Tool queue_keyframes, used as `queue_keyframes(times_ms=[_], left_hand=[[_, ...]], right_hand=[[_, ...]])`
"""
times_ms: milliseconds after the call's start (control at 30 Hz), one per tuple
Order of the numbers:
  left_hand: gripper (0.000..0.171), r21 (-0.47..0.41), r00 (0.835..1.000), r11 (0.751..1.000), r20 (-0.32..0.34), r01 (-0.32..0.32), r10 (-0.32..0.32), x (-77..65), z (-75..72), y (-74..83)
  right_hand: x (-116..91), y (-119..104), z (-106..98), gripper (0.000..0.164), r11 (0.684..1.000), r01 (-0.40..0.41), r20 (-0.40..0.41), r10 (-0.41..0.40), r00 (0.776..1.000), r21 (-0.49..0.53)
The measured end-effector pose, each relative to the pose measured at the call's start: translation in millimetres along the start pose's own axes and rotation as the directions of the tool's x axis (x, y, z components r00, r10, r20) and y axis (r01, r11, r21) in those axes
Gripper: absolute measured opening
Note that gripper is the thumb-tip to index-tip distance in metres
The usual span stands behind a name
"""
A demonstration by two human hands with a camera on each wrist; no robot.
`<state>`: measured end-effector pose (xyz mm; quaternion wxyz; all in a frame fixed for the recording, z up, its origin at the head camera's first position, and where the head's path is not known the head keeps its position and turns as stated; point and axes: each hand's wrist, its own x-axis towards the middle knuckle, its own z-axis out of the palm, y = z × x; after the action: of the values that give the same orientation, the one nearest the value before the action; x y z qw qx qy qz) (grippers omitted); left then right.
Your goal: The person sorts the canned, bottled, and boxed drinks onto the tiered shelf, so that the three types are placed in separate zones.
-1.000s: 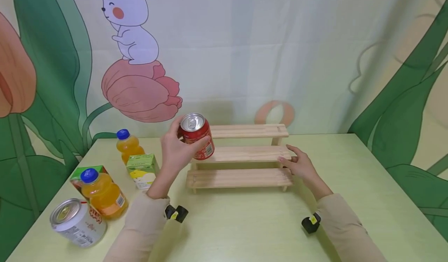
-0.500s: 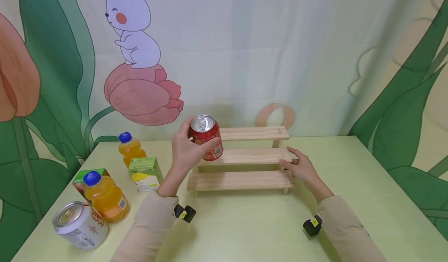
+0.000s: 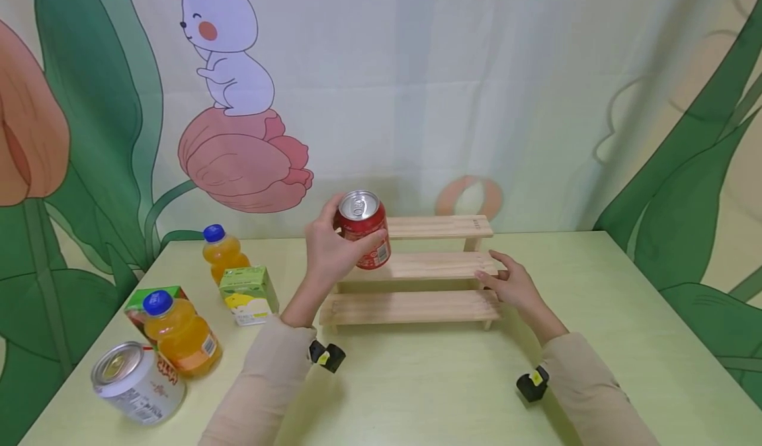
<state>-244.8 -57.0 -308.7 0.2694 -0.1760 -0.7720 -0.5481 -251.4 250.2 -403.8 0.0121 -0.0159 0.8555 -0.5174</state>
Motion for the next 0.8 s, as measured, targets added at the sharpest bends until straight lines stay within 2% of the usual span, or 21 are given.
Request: queue_keyframes(times_ms=[533,800], left_hand=[[0.061,-0.01,0.999,1.0,0.044,-0.009,0.01,6.8,15.3,-5.0],[0.061,0.016,0.998,1.0,0.066,0.023,-0.024,10.9,14.8,-0.2]], right_hand=[[-1,0,2,0.069,1.0,0.003,-0.003,-0.003,1.0,0.008],[-2,-1,1,0.069,1.0,0.007,0.007,-0.007,1.0,-0.002]])
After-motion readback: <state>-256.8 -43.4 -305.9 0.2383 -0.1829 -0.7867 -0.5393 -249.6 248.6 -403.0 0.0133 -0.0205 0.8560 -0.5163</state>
